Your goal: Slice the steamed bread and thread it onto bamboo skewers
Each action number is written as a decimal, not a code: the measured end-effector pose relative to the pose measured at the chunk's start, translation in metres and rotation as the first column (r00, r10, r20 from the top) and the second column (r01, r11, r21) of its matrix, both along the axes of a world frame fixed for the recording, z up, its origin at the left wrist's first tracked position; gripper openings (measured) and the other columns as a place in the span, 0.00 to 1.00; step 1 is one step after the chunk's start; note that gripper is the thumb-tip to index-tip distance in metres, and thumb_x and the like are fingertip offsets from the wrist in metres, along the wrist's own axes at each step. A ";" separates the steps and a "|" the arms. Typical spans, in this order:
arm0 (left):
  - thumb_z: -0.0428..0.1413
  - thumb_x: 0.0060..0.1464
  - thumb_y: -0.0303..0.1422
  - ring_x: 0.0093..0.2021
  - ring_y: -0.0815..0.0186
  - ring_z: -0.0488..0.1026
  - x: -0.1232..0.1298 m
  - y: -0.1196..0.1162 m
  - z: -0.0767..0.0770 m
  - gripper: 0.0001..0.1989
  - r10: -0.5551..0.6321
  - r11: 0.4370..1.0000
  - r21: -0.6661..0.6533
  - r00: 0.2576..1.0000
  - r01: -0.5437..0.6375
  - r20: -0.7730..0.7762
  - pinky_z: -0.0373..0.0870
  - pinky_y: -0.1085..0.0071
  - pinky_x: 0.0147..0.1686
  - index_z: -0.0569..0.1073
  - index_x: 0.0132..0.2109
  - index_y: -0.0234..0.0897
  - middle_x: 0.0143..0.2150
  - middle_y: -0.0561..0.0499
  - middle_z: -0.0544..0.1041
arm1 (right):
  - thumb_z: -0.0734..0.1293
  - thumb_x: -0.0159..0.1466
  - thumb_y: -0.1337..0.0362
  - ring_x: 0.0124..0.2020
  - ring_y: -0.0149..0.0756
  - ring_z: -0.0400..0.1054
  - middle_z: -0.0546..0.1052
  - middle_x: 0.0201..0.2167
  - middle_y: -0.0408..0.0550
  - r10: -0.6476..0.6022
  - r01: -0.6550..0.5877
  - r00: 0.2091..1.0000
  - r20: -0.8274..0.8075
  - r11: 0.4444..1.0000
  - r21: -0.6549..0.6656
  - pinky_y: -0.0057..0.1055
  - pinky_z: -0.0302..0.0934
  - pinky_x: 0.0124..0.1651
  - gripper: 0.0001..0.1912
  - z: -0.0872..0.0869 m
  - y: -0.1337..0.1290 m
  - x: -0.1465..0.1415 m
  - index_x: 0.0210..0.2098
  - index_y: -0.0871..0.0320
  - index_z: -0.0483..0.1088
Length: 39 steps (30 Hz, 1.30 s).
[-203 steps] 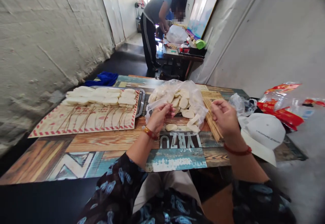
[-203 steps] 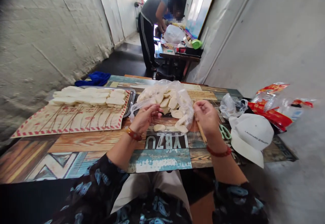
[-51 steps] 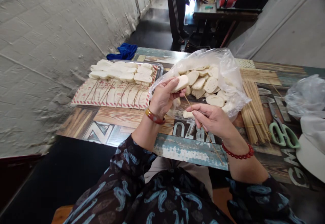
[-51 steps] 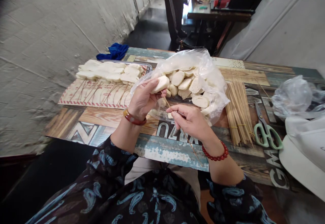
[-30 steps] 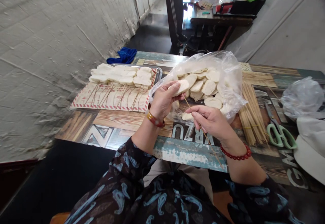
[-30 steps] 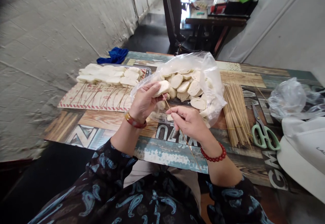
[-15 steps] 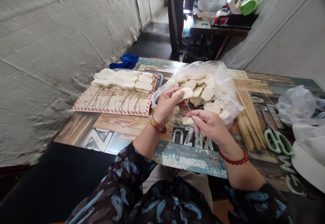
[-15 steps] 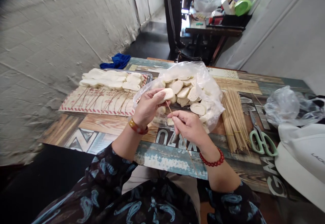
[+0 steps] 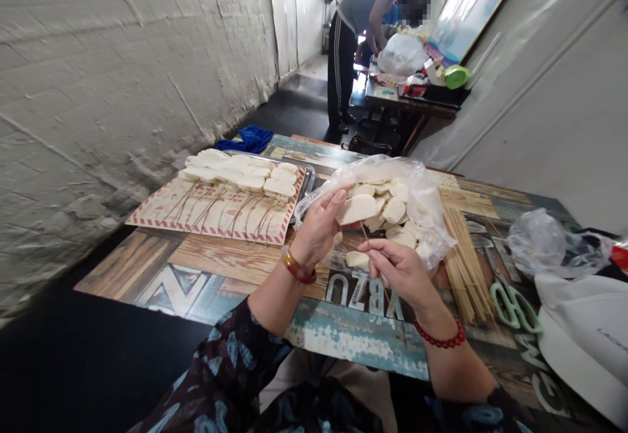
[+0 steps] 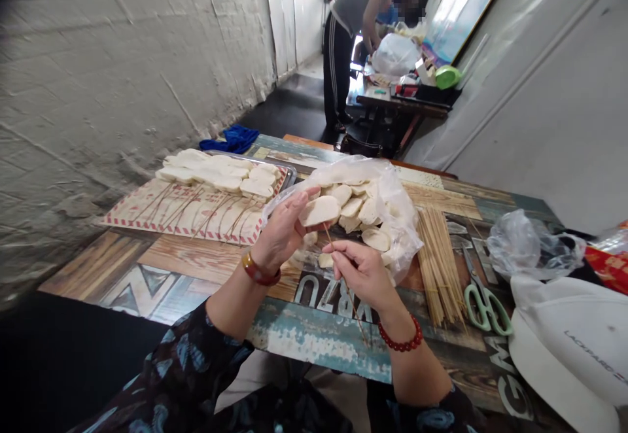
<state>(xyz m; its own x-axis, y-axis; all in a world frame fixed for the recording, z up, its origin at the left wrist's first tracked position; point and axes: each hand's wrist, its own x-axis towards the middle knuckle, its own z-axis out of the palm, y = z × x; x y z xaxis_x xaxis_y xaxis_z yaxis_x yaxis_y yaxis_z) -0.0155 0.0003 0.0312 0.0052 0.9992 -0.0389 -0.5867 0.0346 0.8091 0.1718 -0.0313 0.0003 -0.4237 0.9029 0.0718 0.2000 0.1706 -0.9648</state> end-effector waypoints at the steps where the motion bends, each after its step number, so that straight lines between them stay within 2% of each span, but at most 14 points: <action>1: 0.68 0.48 0.48 0.42 0.59 0.78 -0.001 -0.001 0.001 0.26 -0.005 1.000 0.007 1.000 0.005 0.020 0.79 0.65 0.36 0.80 0.49 0.35 0.48 0.44 0.81 | 0.64 0.70 0.57 0.16 0.24 0.57 0.73 0.20 0.40 -0.001 0.001 1.000 -0.006 1.000 0.013 0.22 0.53 0.20 0.15 -0.001 0.000 0.000 0.45 0.60 0.78; 3: 0.68 0.48 0.49 0.43 0.59 0.78 -0.001 -0.003 0.003 0.25 -0.054 0.998 0.025 0.997 0.053 0.046 0.79 0.65 0.38 0.82 0.46 0.33 0.48 0.43 0.81 | 0.64 0.70 0.57 0.16 0.24 0.58 0.73 0.20 0.40 0.001 0.000 1.000 -0.010 0.999 0.044 0.22 0.54 0.20 0.15 -0.003 -0.001 0.000 0.45 0.59 0.78; 7: 0.71 0.46 0.45 0.40 0.61 0.78 0.000 -0.007 0.005 0.24 -0.151 0.987 0.071 0.986 0.146 0.074 0.76 0.67 0.42 0.83 0.44 0.32 0.42 0.43 0.83 | 0.64 0.71 0.59 0.17 0.25 0.60 0.74 0.21 0.41 -0.013 0.012 1.000 0.010 0.993 0.120 0.23 0.55 0.21 0.14 -0.005 -0.002 0.000 0.45 0.58 0.79; 9: 0.71 0.46 0.44 0.40 0.63 0.78 0.000 -0.010 0.007 0.22 -0.126 0.988 0.099 0.991 0.121 0.046 0.74 0.69 0.43 0.83 0.45 0.33 0.41 0.43 0.83 | 0.64 0.71 0.60 0.18 0.26 0.62 0.75 0.21 0.41 -0.024 0.020 0.999 0.024 0.987 0.160 0.23 0.56 0.21 0.13 -0.004 -0.001 0.000 0.44 0.58 0.79; 13: 0.69 0.49 0.41 0.39 0.65 0.77 -0.001 -0.017 0.012 0.20 -0.025 0.988 0.152 0.993 0.042 -0.112 0.72 0.72 0.43 0.84 0.46 0.35 0.43 0.45 0.84 | 0.64 0.70 0.64 0.18 0.28 0.64 0.75 0.19 0.40 -0.039 0.028 0.999 0.036 0.967 0.254 0.24 0.58 0.22 0.11 0.001 -0.001 0.000 0.40 0.57 0.79; 18: 0.65 0.53 0.41 0.39 0.64 0.77 -0.003 -0.027 0.017 0.18 0.020 0.977 0.207 0.957 0.042 -0.291 0.72 0.71 0.41 0.83 0.48 0.36 0.41 0.46 0.84 | 0.64 0.69 0.67 0.19 0.28 0.67 0.75 0.19 0.39 -0.041 0.020 0.998 0.048 0.927 0.376 0.25 0.61 0.25 0.10 0.007 -0.006 0.000 0.39 0.55 0.79; 24: 0.64 0.53 0.40 0.33 0.65 0.74 -0.003 -0.033 0.022 0.16 0.096 0.965 0.261 0.893 0.025 -0.440 0.70 0.71 0.34 0.84 0.45 0.36 0.35 0.48 0.82 | 0.64 0.70 0.67 0.19 0.30 0.66 0.76 0.19 0.39 -0.050 0.038 0.998 0.023 0.934 0.356 0.27 0.61 0.25 0.10 0.007 -0.011 -0.002 0.37 0.54 0.77; 30: 0.64 0.53 0.42 0.28 0.65 0.73 0.000 -0.035 0.022 0.16 0.043 0.971 0.231 0.917 0.054 -0.396 0.69 0.71 0.29 0.84 0.44 0.39 0.31 0.49 0.81 | 0.64 0.70 0.65 0.18 0.32 0.65 0.75 0.19 0.40 -0.069 0.057 0.997 0.024 0.939 0.338 0.29 0.61 0.26 0.10 0.010 -0.014 -0.004 0.34 0.52 0.76; 35: 0.64 0.53 0.42 0.24 0.66 0.72 0.001 -0.037 0.024 0.14 0.018 0.963 0.256 0.927 0.085 -0.375 0.67 0.72 0.26 0.84 0.44 0.40 0.25 0.51 0.78 | 0.64 0.69 0.65 0.17 0.31 0.63 0.75 0.19 0.39 -0.083 0.074 0.996 0.011 0.933 0.352 0.29 0.61 0.26 0.10 0.009 -0.015 -0.004 0.34 0.53 0.76; 39: 0.63 0.55 0.43 0.23 0.65 0.72 0.002 -0.037 0.024 0.15 -0.013 0.960 0.258 0.938 0.108 -0.347 0.66 0.71 0.24 0.84 0.45 0.41 0.24 0.51 0.78 | 0.64 0.70 0.65 0.17 0.30 0.62 0.74 0.19 0.39 -0.094 0.084 0.995 0.010 0.932 0.353 0.29 0.61 0.26 0.11 0.007 -0.017 -0.003 0.33 0.54 0.76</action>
<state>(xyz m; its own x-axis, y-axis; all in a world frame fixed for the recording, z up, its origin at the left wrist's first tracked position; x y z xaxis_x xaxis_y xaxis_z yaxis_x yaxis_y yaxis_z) -0.0139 -0.0370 0.0555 0.1001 0.9702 0.2205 -0.2798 -0.1852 0.9420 0.1685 -0.0484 0.0068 -0.3486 0.8560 0.3817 0.2550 0.4785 -0.8402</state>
